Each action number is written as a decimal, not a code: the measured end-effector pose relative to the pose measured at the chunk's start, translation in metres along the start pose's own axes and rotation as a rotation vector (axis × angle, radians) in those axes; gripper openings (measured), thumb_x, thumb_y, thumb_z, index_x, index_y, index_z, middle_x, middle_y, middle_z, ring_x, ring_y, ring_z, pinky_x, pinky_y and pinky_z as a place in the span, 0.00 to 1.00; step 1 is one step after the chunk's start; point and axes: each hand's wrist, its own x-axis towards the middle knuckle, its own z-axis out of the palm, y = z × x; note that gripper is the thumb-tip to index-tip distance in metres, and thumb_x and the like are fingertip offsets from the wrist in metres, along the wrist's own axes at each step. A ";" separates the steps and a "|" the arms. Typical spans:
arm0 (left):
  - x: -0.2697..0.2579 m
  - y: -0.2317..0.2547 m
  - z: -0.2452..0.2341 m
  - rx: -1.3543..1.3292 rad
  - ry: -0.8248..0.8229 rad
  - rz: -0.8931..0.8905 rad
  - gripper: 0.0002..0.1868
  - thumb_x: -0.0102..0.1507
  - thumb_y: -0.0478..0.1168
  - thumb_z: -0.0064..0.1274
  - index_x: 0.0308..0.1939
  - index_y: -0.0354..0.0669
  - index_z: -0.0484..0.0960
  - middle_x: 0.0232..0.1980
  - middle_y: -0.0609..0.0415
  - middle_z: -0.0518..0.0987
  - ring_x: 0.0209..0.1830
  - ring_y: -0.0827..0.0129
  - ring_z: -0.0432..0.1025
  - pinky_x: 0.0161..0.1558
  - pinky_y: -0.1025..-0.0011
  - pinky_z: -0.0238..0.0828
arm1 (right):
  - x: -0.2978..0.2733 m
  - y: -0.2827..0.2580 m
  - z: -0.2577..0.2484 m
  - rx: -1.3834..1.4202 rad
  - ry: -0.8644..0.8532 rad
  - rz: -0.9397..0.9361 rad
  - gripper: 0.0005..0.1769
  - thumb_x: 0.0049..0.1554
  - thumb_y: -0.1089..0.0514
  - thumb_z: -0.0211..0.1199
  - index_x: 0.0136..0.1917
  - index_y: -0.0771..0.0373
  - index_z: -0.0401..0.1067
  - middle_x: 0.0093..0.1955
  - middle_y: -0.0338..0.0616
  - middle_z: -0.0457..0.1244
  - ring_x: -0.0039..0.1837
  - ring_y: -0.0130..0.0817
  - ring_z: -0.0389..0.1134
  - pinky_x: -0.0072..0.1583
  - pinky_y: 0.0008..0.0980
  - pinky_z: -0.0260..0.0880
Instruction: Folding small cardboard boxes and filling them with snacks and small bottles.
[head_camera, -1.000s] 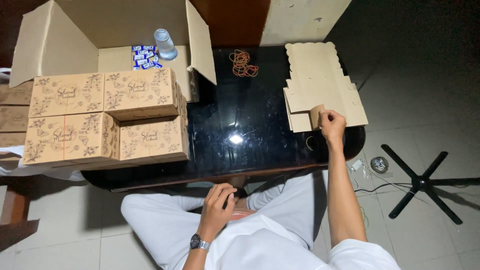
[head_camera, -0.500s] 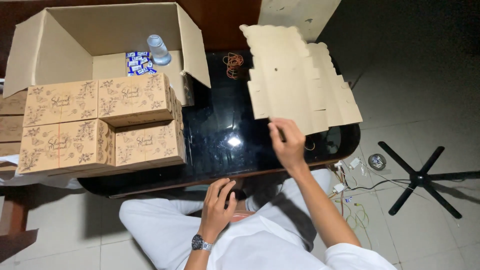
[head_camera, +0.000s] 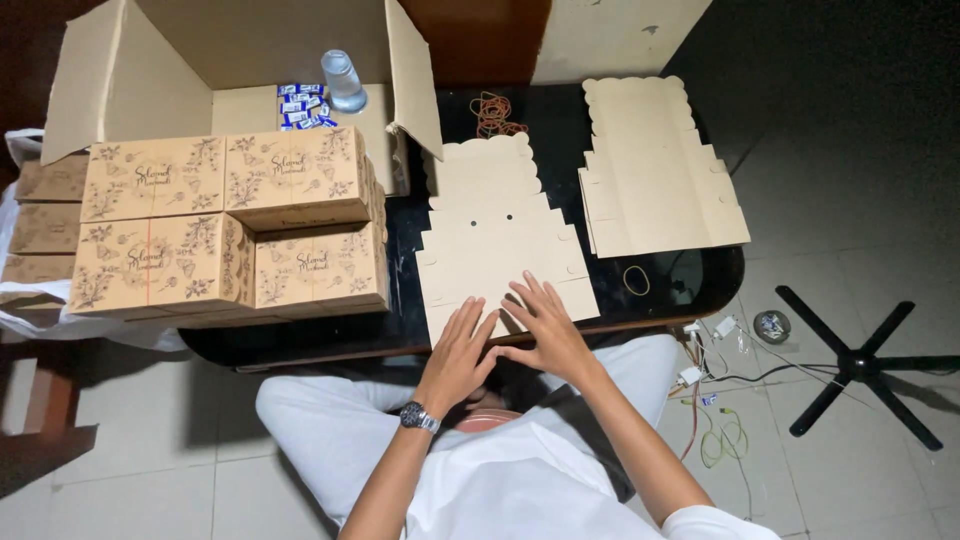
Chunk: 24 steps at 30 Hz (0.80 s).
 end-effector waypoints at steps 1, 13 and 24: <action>0.008 -0.002 0.008 -0.003 0.000 0.000 0.28 0.71 0.47 0.45 0.74 0.45 0.64 0.76 0.41 0.60 0.81 0.49 0.49 0.78 0.53 0.44 | -0.007 0.011 0.004 -0.002 -0.002 0.001 0.40 0.48 0.40 0.76 0.70 0.56 0.70 0.77 0.51 0.56 0.83 0.55 0.47 0.79 0.58 0.44; 0.020 -0.022 0.046 0.275 -0.059 0.118 0.43 0.65 0.51 0.53 0.81 0.54 0.51 0.82 0.48 0.51 0.83 0.55 0.42 0.79 0.48 0.28 | -0.066 0.055 0.040 -0.381 -0.020 0.101 0.33 0.60 0.42 0.60 0.77 0.45 0.61 0.77 0.33 0.57 0.80 0.33 0.52 0.72 0.48 0.52; 0.017 -0.012 0.023 0.292 -0.108 0.023 0.37 0.66 0.44 0.48 0.78 0.40 0.56 0.80 0.45 0.57 0.82 0.56 0.47 0.79 0.52 0.32 | -0.051 0.043 0.035 -0.342 -0.052 0.141 0.30 0.61 0.46 0.56 0.75 0.51 0.63 0.76 0.38 0.57 0.81 0.42 0.49 0.74 0.53 0.48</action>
